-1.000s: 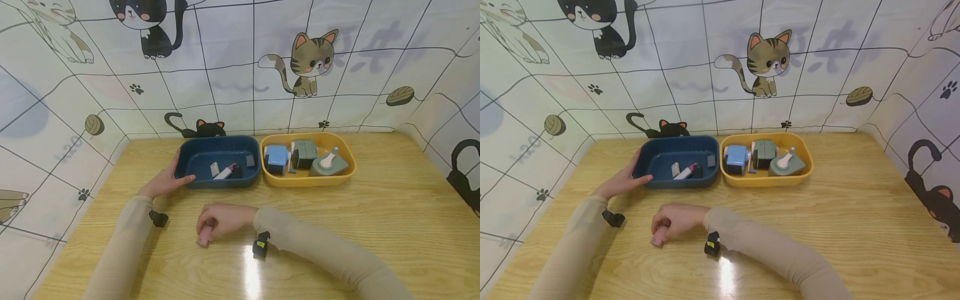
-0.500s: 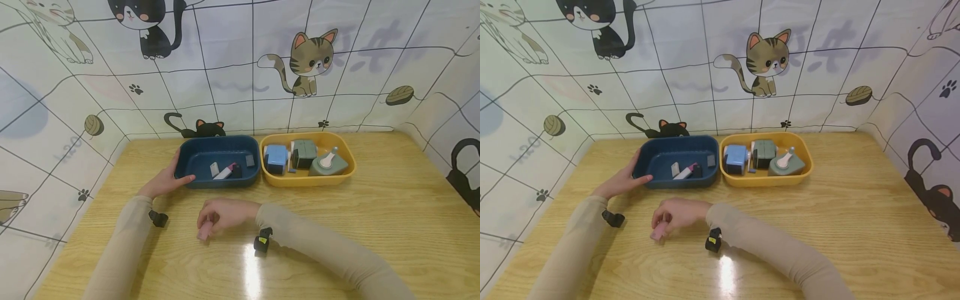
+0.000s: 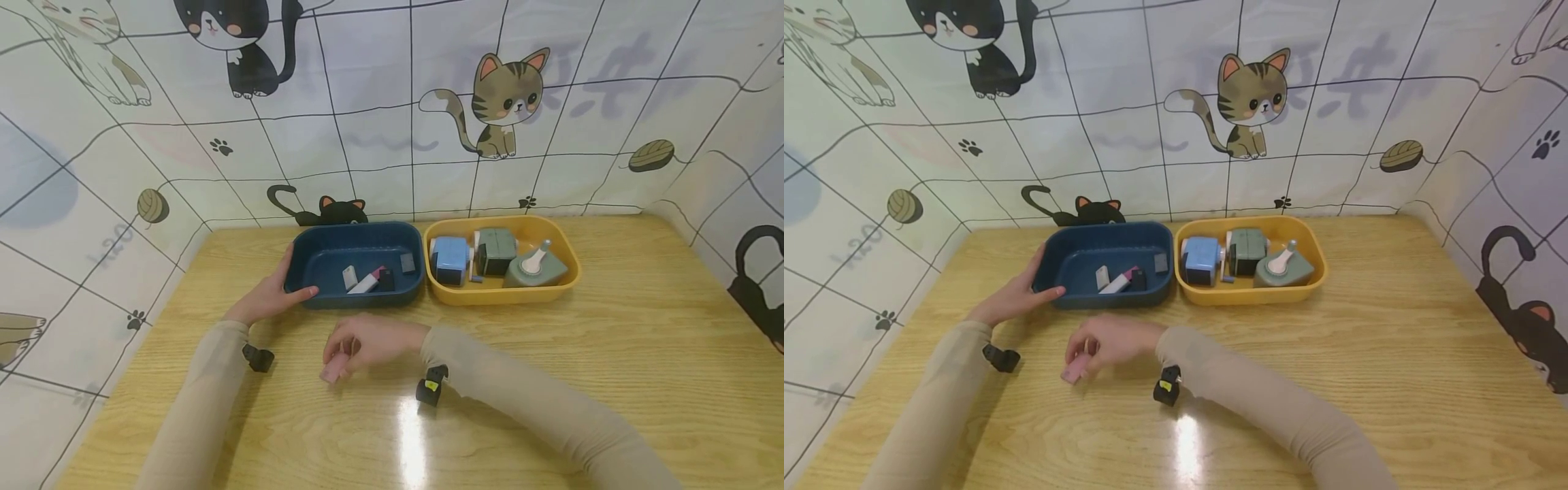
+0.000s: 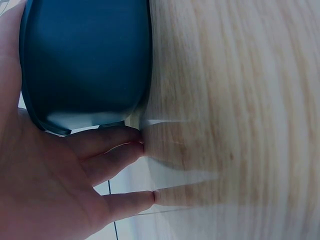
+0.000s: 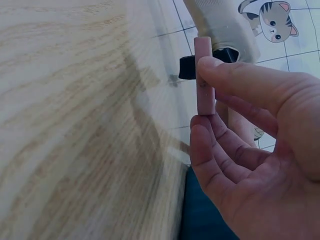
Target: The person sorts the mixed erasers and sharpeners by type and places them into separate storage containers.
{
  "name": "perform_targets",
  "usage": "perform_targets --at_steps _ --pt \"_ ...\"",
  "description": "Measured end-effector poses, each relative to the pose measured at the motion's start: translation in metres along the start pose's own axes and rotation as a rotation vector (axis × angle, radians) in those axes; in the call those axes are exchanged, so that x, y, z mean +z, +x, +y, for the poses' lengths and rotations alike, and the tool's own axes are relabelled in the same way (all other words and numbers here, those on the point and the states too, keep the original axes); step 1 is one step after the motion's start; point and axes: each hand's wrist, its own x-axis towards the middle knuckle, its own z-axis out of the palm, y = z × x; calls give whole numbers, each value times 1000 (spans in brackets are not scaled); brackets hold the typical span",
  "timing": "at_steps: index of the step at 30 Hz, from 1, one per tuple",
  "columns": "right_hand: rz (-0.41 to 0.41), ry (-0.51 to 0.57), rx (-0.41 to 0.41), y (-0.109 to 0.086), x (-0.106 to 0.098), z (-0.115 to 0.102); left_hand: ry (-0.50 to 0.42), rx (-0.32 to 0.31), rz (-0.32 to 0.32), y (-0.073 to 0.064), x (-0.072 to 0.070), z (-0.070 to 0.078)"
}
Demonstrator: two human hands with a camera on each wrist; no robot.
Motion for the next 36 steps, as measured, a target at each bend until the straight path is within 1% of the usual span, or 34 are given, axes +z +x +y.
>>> perform_targets --at_steps 12,21,30,36 --pt "39 -35 -7 -4 -13 0 -11 -3 0 0 0 1" --pt "65 -38 18 -9 -23 -4 -1 7 8 1 1 -1" --pt "98 -78 -41 -11 -33 -2 -2 1 0 -1 0 0" --pt "114 -91 -35 -15 -42 -3 -6 -2 -5 -2 0 2"
